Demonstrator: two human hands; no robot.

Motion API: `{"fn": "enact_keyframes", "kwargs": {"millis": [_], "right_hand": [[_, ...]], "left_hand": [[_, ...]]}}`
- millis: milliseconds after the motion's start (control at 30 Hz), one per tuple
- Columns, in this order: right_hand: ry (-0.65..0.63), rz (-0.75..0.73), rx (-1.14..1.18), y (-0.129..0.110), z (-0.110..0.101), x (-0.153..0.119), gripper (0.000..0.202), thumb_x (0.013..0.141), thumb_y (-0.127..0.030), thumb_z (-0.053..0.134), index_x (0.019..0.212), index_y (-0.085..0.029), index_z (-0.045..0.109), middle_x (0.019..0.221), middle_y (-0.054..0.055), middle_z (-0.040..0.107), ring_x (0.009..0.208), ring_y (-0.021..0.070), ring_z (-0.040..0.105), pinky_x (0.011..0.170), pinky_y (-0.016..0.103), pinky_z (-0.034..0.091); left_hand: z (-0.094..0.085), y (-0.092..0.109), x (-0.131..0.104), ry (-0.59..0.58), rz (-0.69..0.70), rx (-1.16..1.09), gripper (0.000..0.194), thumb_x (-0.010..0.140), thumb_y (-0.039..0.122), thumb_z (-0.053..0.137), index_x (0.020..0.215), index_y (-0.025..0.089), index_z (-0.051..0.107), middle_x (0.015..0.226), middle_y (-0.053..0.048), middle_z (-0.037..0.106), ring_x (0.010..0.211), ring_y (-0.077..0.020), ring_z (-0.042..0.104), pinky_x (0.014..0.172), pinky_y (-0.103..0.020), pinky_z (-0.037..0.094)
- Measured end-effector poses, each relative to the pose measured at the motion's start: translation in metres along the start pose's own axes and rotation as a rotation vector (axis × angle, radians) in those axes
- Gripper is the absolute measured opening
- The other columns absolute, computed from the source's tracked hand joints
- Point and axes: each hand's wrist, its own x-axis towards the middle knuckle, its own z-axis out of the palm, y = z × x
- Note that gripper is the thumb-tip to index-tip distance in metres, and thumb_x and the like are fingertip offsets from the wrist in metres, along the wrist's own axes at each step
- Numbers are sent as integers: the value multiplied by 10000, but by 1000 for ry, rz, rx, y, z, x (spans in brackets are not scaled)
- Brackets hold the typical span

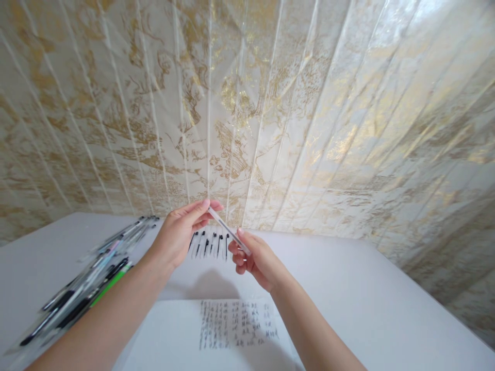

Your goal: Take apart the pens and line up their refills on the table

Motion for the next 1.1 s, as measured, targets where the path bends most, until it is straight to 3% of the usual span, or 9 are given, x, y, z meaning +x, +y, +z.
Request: {"fn": "enact_keyframes", "kwargs": {"millis": [100, 300, 433, 600, 700, 800, 933, 1100], "right_hand": [[-64, 50, -31, 2, -1, 1, 468, 811, -612, 491, 731, -153, 541, 601, -18, 502, 448, 62, 375, 420, 202, 304], [40, -30, -17, 1, 2, -1, 367, 673, -441, 743, 754, -181, 497, 673, -50, 486, 496, 52, 388, 426, 180, 307], [-23, 53, -41, 1, 2, -1, 440, 783, -590, 552, 774, -151, 571, 658, -20, 516, 462, 55, 379, 412, 197, 300], [14, -16, -1, 3, 3, 0, 336, 698, -438, 715, 715, -177, 503, 618, -44, 494, 487, 65, 403, 427, 189, 300], [-83, 55, 50, 2, 3, -1, 357, 786, -517, 597, 786, -163, 551, 650, -25, 510, 453, 51, 337, 399, 182, 228], [-102, 68, 65, 2, 5, -2, 383, 822, -514, 545, 729, -142, 556, 570, -41, 448, 426, 42, 262, 395, 186, 174], [-42, 0, 102, 3, 5, -2, 319, 734, -417, 703, 736, -170, 501, 639, -52, 444, 484, 45, 335, 423, 173, 209], [-88, 86, 76, 3, 4, -1, 410, 789, -558, 572, 854, -153, 572, 710, -13, 512, 466, 47, 338, 403, 184, 189]], "left_hand": [[1, 0, -1, -7, 0, 4, 286, 700, 467, 679, 801, 205, 731, 982, -56, 712, 909, -195, 568, 858, -328, 380], [2, 1, -1, 16, 5, -16, 303, 693, 463, 686, 828, 196, 730, 980, -70, 715, 922, -209, 576, 835, -328, 398], [0, 0, 0, 12, 9, -13, 292, 701, 457, 682, 824, 196, 730, 968, -69, 715, 928, -207, 582, 817, -308, 409], [2, -2, 0, 1, 9, -27, 277, 715, 449, 675, 815, 197, 728, 948, -64, 718, 938, -202, 595, 803, -292, 422], [4, -2, -1, 1, 16, -29, 271, 716, 447, 675, 814, 199, 728, 947, -57, 717, 927, -192, 592, 804, -288, 425], [3, -1, -3, 4, 7, -34, 266, 711, 449, 678, 800, 203, 727, 954, -47, 718, 904, -179, 589, 802, -283, 424], [2, 0, -2, 11, 6, -57, 259, 712, 440, 682, 804, 202, 727, 935, -45, 715, 904, -178, 585, 805, -282, 424], [2, -1, -1, 17, 9, -52, 284, 705, 443, 686, 820, 187, 726, 955, -71, 711, 929, -209, 590, 804, -312, 436]]}}
